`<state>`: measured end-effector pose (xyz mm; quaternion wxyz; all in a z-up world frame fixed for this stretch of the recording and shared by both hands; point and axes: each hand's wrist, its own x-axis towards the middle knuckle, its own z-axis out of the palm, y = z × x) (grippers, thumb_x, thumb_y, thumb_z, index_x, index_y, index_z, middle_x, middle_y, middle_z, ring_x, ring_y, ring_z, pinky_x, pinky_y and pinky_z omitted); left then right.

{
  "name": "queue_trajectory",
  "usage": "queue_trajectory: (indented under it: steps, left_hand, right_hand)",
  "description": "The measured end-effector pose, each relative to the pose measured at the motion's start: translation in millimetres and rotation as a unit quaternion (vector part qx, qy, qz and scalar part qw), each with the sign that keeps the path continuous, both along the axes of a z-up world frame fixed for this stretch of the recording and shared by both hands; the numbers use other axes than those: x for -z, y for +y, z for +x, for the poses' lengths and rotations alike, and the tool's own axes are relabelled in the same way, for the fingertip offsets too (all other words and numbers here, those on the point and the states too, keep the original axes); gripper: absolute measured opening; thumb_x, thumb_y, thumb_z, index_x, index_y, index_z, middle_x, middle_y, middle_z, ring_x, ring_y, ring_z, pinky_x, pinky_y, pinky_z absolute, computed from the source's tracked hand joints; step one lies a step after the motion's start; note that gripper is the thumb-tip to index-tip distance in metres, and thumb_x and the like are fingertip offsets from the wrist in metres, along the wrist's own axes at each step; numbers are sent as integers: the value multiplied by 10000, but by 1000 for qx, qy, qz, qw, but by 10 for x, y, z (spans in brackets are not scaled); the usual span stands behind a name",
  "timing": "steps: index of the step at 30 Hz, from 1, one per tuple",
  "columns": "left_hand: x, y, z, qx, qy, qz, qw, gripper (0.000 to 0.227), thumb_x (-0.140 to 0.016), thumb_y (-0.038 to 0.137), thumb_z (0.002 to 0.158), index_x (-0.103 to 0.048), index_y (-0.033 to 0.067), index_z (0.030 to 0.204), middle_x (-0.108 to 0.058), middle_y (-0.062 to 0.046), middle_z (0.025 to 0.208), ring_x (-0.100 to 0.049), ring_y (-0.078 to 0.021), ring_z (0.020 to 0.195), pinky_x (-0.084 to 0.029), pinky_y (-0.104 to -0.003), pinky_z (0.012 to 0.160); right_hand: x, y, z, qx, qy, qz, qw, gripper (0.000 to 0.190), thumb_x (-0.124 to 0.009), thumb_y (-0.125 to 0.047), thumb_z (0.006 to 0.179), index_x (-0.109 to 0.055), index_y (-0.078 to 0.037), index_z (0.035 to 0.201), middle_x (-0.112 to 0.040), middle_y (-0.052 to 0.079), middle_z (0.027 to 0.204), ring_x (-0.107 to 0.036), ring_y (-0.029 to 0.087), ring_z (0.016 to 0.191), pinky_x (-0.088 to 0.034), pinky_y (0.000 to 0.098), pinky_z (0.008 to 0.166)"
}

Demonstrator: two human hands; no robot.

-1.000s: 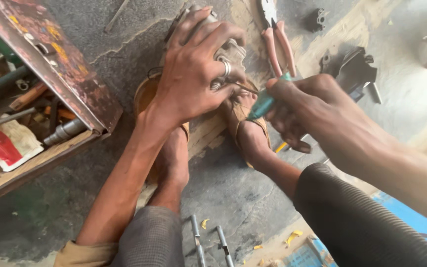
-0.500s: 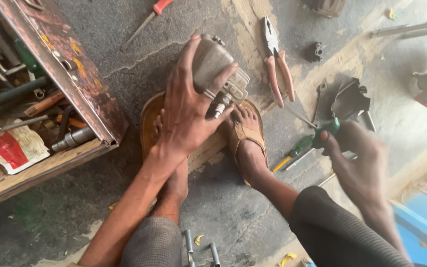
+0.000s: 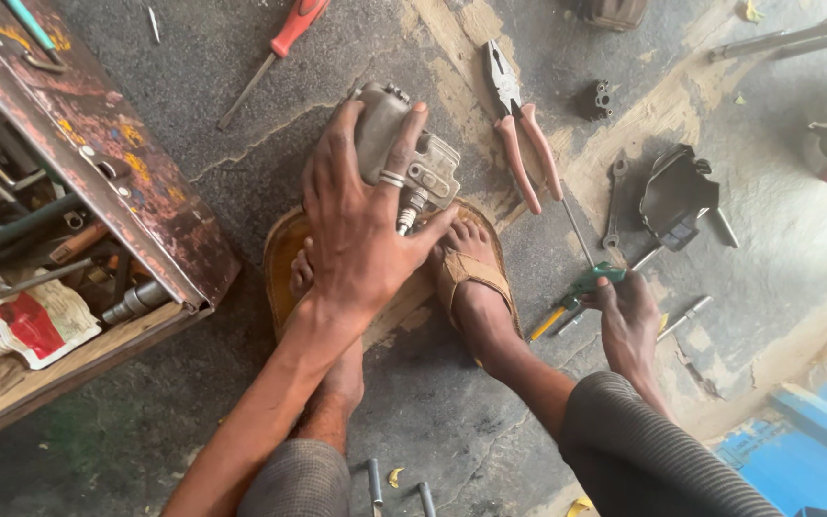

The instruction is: The person sits on the floor and uses a screwdriver and pliers to adjust and tighten components on a small engine part. They repeatedly reposition the part and switch between tools to complete the adjustments.

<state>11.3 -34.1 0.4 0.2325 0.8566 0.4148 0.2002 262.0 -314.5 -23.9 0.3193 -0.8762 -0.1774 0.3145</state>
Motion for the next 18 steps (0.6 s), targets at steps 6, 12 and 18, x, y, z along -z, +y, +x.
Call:
queue_trajectory:
  steps: [6,12,18]
  left_hand:
    - [-66,94,-264,-11,-57,-168,984,1115,-888,136,739,-188,156,1606,-332,-212,1581,-519,-387,1377,-606,-446,990]
    - [-202,178,-508,1,-60,-192,980,793,-674,-134,820,-415,64,1543,-523,-188,1457,-630,-374,1264,-600,-451,1041]
    - [-341,427,-596,28,-25,-206,978,737,-563,-202,800,-559,88,1477,-625,-143,1408,-691,-309,1192,-569,-383,1088]
  right_hand:
    - [-64,130,-84,-90,-148,-87,981,366,-677,-86,960,-555,29,1286,-671,220,1207,-699,275,1004,-592,397,856]
    - [-194,546,-251,-124,-106,-108,981,340,-676,-102,949,-595,-18,1269,-613,199,1251,-705,262,940,-611,375,777]
    - [-109,900,-444,-297,-16,27,954,265,-722,-176,923,-693,-44,1151,-737,111,1077,-720,197,913,-600,334,760]
